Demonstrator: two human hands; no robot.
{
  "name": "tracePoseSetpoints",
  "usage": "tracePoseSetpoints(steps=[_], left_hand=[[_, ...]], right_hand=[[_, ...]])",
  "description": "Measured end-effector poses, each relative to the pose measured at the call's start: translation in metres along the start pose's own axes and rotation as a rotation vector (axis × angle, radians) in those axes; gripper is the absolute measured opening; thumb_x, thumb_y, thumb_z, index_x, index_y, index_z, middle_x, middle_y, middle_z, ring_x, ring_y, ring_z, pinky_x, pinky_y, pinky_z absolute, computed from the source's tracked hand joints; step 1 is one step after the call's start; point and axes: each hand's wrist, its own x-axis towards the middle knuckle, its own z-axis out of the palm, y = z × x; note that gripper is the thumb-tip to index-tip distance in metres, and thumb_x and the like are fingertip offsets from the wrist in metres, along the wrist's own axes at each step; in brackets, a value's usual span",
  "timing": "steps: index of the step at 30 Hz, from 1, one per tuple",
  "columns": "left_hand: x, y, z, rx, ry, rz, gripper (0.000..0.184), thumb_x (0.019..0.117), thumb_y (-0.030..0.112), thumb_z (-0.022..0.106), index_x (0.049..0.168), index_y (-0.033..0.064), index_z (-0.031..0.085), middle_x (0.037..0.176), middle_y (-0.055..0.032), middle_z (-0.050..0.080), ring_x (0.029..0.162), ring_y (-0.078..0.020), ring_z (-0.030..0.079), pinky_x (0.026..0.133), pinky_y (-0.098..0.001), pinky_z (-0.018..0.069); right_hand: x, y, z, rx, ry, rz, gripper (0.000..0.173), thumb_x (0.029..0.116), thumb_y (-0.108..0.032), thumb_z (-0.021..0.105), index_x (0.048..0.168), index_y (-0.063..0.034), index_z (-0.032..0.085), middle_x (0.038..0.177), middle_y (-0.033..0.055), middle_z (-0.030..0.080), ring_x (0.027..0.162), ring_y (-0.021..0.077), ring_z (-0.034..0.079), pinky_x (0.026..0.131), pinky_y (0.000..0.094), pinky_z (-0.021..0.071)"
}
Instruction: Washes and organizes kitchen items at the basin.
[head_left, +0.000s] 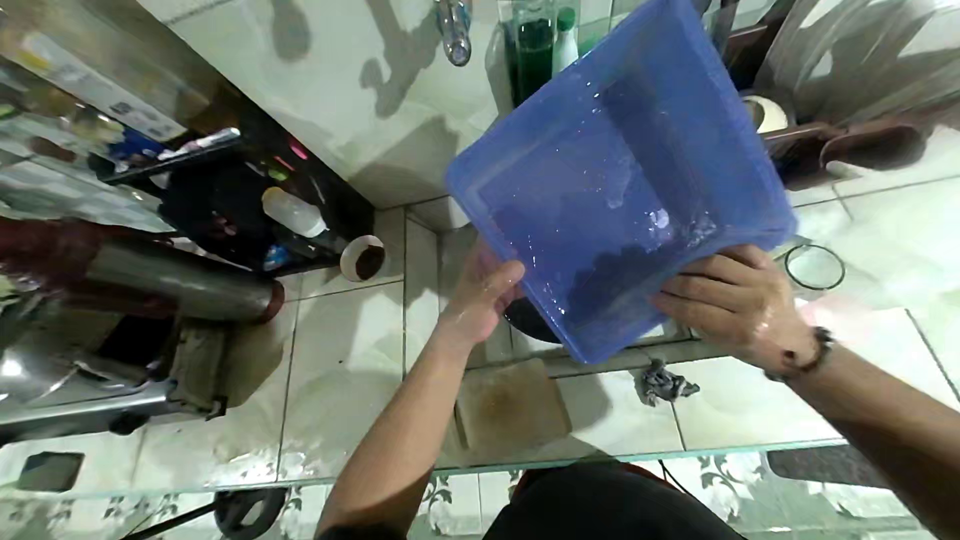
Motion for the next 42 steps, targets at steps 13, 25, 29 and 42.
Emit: tracePoseSetpoints(steps=[13,25,29,42], left_hand=[[0.016,0.008,0.0,0.209,0.0,0.24,0.074,0.0802,0.01,0.075,0.145,0.0184,0.041,0.121,0.0076,0.066,0.107,-0.0059,0.066,0.091,-0.0305,0.0589],[0.011,0.049,0.062,0.187,0.136,0.064,0.061,0.0997,0.041,0.06,0.152,0.0215,0.036,0.131,-0.0052,0.064,0.109,-0.0257,0.069,0.08,-0.0477,0.0629],[0.013,0.035,0.071,0.166,0.046,0.088,0.059,0.1013,0.038,0.056,0.154,0.0195,0.036,0.138,-0.009,0.062,0.118,-0.0329,0.066,0.086,-0.0534,0.0619],[-0.017,-0.06,0.054,0.202,0.293,-0.119,0.055,0.1027,0.021,0.052,0.153,0.0055,0.036,0.133,-0.0197,0.063,0.114,-0.0365,0.068,0.085,-0.0529,0.062]], right_hand=[[-0.002,0.013,0.065,0.017,0.106,0.223,0.024,0.0943,0.002,0.059,0.103,-0.0087,0.079,0.111,0.013,0.073,0.126,0.038,0.06,0.116,0.0711,0.0268],[0.027,-0.046,0.052,0.669,0.489,0.74,0.017,0.0978,-0.013,0.065,0.109,-0.0008,0.07,0.102,0.0075,0.069,0.1,0.014,0.066,0.098,0.0376,0.0531],[0.019,-0.007,0.025,1.162,0.831,1.056,0.042,0.1049,-0.015,0.054,0.146,-0.0142,0.048,0.127,0.0035,0.065,0.111,0.016,0.066,0.094,0.0416,0.0584],[-0.03,0.138,-0.068,1.184,0.978,1.14,0.052,0.1121,-0.03,0.036,0.162,-0.025,0.02,0.145,0.0048,0.055,0.129,0.0205,0.057,0.105,0.0486,0.0516]])
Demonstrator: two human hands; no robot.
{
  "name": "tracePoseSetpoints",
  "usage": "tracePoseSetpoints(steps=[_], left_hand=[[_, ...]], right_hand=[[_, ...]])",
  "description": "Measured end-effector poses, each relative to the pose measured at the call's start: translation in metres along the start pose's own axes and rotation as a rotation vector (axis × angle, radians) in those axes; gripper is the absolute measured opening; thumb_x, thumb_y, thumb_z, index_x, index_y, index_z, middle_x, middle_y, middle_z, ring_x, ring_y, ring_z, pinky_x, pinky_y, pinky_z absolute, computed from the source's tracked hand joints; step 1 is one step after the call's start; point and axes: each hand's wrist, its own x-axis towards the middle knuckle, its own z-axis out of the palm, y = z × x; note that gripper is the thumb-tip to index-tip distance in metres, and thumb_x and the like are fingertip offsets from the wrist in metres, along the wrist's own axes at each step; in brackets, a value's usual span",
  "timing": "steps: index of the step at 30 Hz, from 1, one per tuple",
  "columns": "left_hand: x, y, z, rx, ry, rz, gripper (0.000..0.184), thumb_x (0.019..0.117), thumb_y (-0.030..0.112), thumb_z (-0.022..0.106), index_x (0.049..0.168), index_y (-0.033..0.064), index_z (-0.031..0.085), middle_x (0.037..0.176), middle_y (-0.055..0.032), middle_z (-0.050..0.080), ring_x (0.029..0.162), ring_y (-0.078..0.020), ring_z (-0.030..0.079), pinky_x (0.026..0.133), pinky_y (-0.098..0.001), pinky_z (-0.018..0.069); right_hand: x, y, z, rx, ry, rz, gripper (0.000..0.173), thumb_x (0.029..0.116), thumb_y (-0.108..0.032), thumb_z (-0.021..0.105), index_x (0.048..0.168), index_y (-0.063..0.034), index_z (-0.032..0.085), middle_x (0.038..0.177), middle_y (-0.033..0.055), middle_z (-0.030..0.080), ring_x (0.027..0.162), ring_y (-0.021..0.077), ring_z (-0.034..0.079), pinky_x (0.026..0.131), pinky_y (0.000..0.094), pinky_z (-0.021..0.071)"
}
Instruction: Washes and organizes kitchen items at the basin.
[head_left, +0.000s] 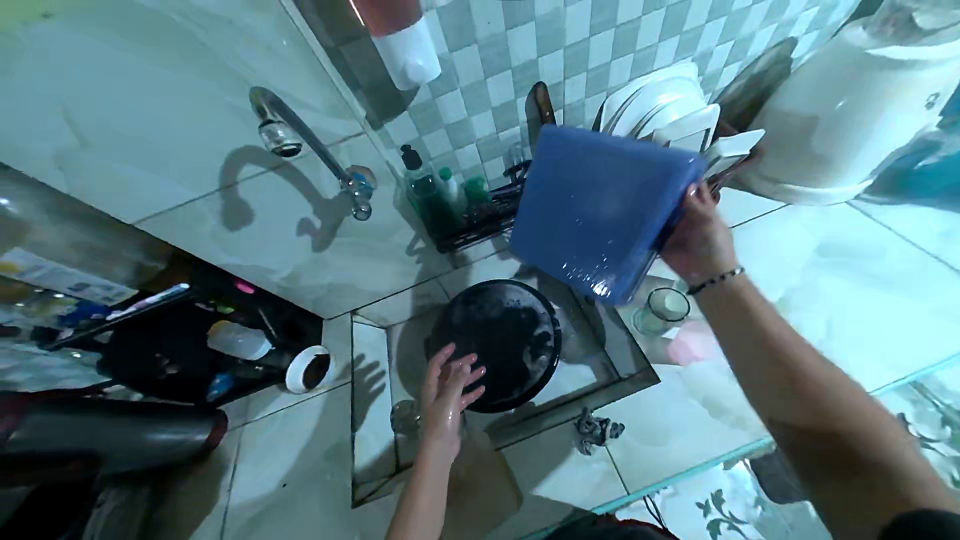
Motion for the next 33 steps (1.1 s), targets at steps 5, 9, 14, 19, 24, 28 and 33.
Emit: tracePoseSetpoints(steps=[5,9,14,19,24,28,33], left_hand=[[-0.019,-0.02,-0.005,0.009,0.113,-0.076,0.053,0.1041,0.02,0.051,0.153,0.0058,0.036,0.134,-0.0209,0.063,0.114,-0.0366,0.068,0.086,-0.0527,0.0615],[-0.029,-0.036,-0.007,0.039,0.191,-0.101,0.056,0.1045,0.022,0.053,0.155,0.0059,0.034,0.133,-0.0225,0.063,0.11,-0.0355,0.07,0.083,-0.0495,0.0621],[-0.044,-0.042,0.001,0.017,0.303,-0.158,0.048,0.105,0.015,0.051,0.151,0.0072,0.04,0.129,-0.02,0.065,0.108,-0.0335,0.07,0.082,-0.0499,0.0614],[-0.055,-0.048,0.007,0.054,0.346,-0.207,0.051,0.1054,0.015,0.049,0.154,0.0074,0.036,0.129,-0.0188,0.066,0.108,-0.0319,0.071,0.082,-0.0476,0.0619],[-0.06,-0.051,0.01,0.068,0.383,-0.22,0.049,0.1055,0.013,0.05,0.152,0.0062,0.038,0.127,-0.0191,0.067,0.105,-0.0313,0.072,0.081,-0.0471,0.0624],[-0.062,-0.052,0.012,0.086,0.389,-0.233,0.048,0.1055,0.012,0.05,0.152,0.0055,0.038,0.126,-0.0191,0.067,0.104,-0.0309,0.072,0.081,-0.0466,0.0626],[-0.063,-0.054,0.013,0.084,0.394,-0.227,0.048,0.1054,0.011,0.05,0.152,0.0058,0.039,0.127,-0.0198,0.066,0.105,-0.0315,0.072,0.082,-0.0475,0.0625]], right_hand=[[0.089,-0.044,-0.04,0.024,0.142,-0.044,0.051,0.1123,-0.037,0.036,0.16,-0.024,0.024,0.147,0.0038,0.053,0.133,0.0207,0.055,0.107,0.0489,0.0504],[0.154,-0.062,-0.069,-0.06,0.229,0.022,0.054,0.1092,-0.044,0.043,0.16,-0.0287,0.032,0.15,0.002,0.053,0.135,0.0223,0.054,0.107,0.0511,0.0498],[0.203,-0.072,-0.071,-0.255,0.217,0.096,0.047,0.1073,-0.047,0.047,0.151,-0.0286,0.046,0.134,0.0024,0.063,0.12,0.0201,0.063,0.096,0.0466,0.055],[0.236,-0.068,-0.061,-0.378,0.16,0.132,0.048,0.1058,-0.045,0.052,0.149,-0.0242,0.05,0.129,0.0036,0.065,0.113,0.0187,0.065,0.092,0.0436,0.0558],[0.26,-0.059,-0.053,-0.367,0.183,0.192,0.046,0.1017,-0.045,0.058,0.138,-0.0177,0.056,0.116,0.0028,0.068,0.101,0.0161,0.068,0.084,0.0388,0.058],[0.259,-0.063,-0.042,-0.3,0.13,0.163,0.038,0.1034,-0.046,0.054,0.128,-0.0178,0.06,0.103,-0.0016,0.07,0.091,0.012,0.069,0.08,0.0347,0.0576],[0.266,-0.061,-0.043,-0.177,0.073,0.04,0.041,0.1087,-0.046,0.041,0.131,-0.0165,0.06,0.11,-0.0002,0.071,0.099,0.0129,0.069,0.086,0.0364,0.0576]])
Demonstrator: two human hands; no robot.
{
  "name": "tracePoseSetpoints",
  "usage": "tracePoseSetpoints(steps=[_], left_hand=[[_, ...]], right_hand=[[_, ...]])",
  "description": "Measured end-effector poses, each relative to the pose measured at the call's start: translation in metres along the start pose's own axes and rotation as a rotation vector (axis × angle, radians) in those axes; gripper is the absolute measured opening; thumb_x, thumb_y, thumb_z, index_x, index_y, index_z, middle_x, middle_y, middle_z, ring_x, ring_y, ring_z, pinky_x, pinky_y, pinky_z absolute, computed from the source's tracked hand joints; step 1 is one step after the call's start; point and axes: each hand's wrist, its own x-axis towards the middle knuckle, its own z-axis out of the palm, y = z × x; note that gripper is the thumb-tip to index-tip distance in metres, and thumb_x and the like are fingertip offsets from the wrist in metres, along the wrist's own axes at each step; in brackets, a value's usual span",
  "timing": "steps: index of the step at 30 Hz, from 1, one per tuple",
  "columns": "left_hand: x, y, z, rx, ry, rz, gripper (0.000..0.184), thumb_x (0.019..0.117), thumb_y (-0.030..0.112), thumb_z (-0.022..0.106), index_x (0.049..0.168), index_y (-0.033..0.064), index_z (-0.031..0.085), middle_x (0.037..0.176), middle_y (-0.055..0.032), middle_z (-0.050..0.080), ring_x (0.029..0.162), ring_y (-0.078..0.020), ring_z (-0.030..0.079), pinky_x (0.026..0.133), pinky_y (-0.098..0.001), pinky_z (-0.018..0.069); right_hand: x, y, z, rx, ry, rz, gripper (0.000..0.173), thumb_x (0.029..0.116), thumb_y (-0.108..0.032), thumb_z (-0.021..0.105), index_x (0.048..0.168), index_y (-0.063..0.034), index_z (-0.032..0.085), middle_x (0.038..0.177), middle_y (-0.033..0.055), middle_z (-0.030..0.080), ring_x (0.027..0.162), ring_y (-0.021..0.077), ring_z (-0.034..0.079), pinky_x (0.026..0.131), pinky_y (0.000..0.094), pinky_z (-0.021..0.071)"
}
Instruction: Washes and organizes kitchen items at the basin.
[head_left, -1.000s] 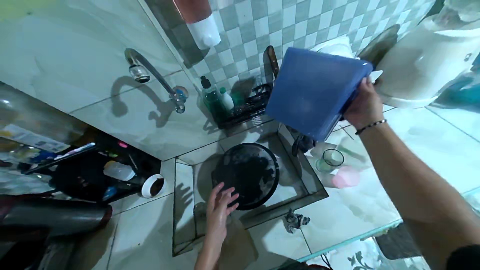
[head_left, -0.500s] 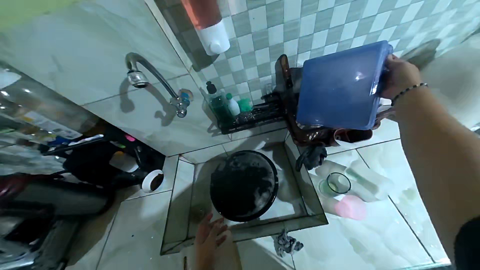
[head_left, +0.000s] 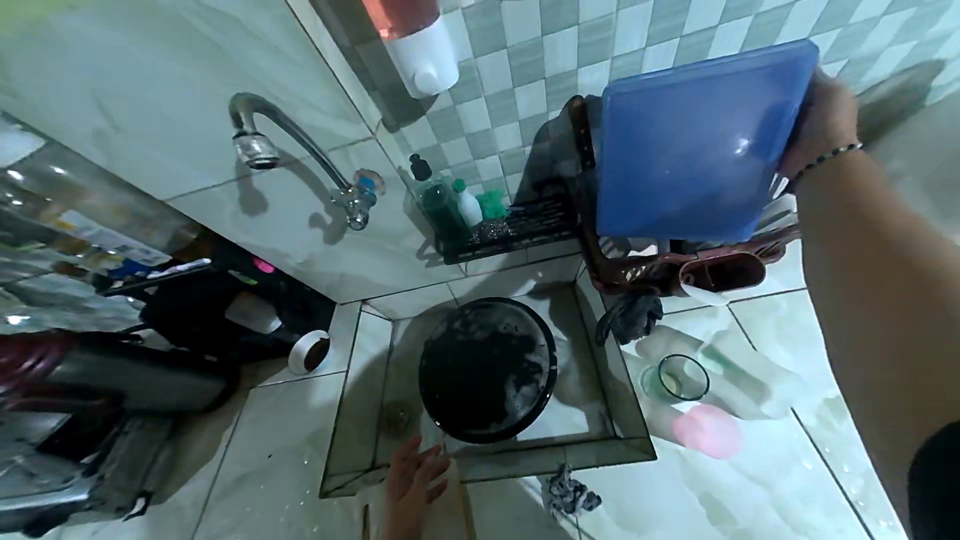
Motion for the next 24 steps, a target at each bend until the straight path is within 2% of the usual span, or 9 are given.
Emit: tracePoseSetpoints(steps=[4,6,9,13,18,20,21,22,24], left_hand=[[-0.002,-0.002,0.001,0.024,-0.005,0.017,0.05,0.1037,0.011,0.053,0.152,0.0045,0.037,0.127,-0.0204,0.066,0.106,-0.031,0.071,0.083,-0.0476,0.0621],[-0.003,-0.003,0.001,0.039,-0.005,0.014,0.051,0.1037,0.01,0.053,0.151,0.0041,0.038,0.127,-0.0205,0.066,0.105,-0.0309,0.072,0.082,-0.0472,0.0624],[-0.005,-0.002,0.004,0.05,0.003,0.012,0.05,0.1039,0.011,0.051,0.151,0.0043,0.038,0.128,-0.0205,0.065,0.105,-0.0307,0.072,0.082,-0.0468,0.0621],[-0.008,-0.002,0.007,0.065,0.003,0.002,0.05,0.1043,0.012,0.051,0.152,0.0041,0.037,0.129,-0.0201,0.064,0.106,-0.0303,0.071,0.083,-0.0458,0.0615],[-0.005,-0.007,0.009,0.083,-0.02,0.016,0.051,0.1045,0.013,0.053,0.152,0.0038,0.037,0.13,-0.0199,0.064,0.107,-0.0309,0.071,0.083,-0.0467,0.0622],[-0.003,-0.007,0.011,0.073,-0.029,0.013,0.05,0.1041,0.013,0.052,0.152,0.0044,0.038,0.13,-0.019,0.064,0.108,-0.0308,0.071,0.083,-0.0465,0.062],[-0.003,-0.007,0.013,0.066,-0.025,0.01,0.05,0.104,0.012,0.052,0.152,0.0047,0.038,0.13,-0.0188,0.065,0.108,-0.0307,0.07,0.083,-0.0464,0.0618],[-0.003,-0.005,0.015,0.063,-0.022,0.009,0.05,0.1041,0.011,0.052,0.152,0.0051,0.039,0.13,-0.0184,0.065,0.107,-0.0301,0.071,0.082,-0.046,0.0617],[-0.003,-0.003,0.017,0.069,-0.022,0.011,0.049,0.1039,0.01,0.052,0.151,0.0051,0.039,0.129,-0.018,0.065,0.106,-0.0295,0.071,0.081,-0.0454,0.0618]], right_hand=[[0.002,0.021,-0.007,0.11,-0.02,-0.113,0.04,0.1121,-0.035,0.029,0.126,-0.0138,0.06,0.11,-0.0003,0.07,0.102,0.0121,0.067,0.089,0.0364,0.0568],[0.004,0.041,-0.013,0.155,0.034,-0.165,0.04,0.1114,-0.031,0.027,0.124,-0.0122,0.061,0.11,0.0011,0.07,0.103,0.0129,0.067,0.091,0.0377,0.0562],[0.0,0.064,-0.017,0.209,0.121,-0.248,0.041,0.1114,-0.029,0.026,0.127,-0.0098,0.059,0.115,0.0034,0.068,0.108,0.0131,0.065,0.094,0.0374,0.0551],[0.003,0.071,-0.013,0.281,0.112,-0.25,0.046,0.1124,-0.033,0.023,0.135,-0.0099,0.056,0.124,0.005,0.067,0.117,0.0147,0.063,0.1,0.0392,0.0535],[0.006,0.066,-0.015,0.104,0.12,-0.267,0.051,0.1127,-0.042,0.027,0.137,-0.0074,0.057,0.129,0.0055,0.067,0.122,0.0136,0.062,0.105,0.0372,0.0517],[0.012,0.069,-0.02,-0.061,0.191,-0.267,0.053,0.1115,-0.045,0.032,0.131,-0.0061,0.062,0.125,0.0054,0.068,0.119,0.0119,0.064,0.103,0.0353,0.0523],[0.018,0.071,-0.024,-0.156,0.223,-0.291,0.051,0.1111,-0.043,0.035,0.126,-0.0047,0.064,0.121,0.0065,0.069,0.115,0.0116,0.065,0.101,0.0344,0.0529],[0.023,0.069,-0.028,-0.249,0.223,-0.33,0.046,0.1116,-0.037,0.036,0.126,-0.0022,0.062,0.121,0.0089,0.066,0.114,0.0116,0.063,0.1,0.0324,0.0514],[0.028,0.058,-0.034,-0.444,0.179,-0.402,0.042,0.1093,-0.02,0.04,0.143,0.0018,0.052,0.137,0.0163,0.06,0.123,0.0148,0.059,0.107,0.0292,0.0466]])
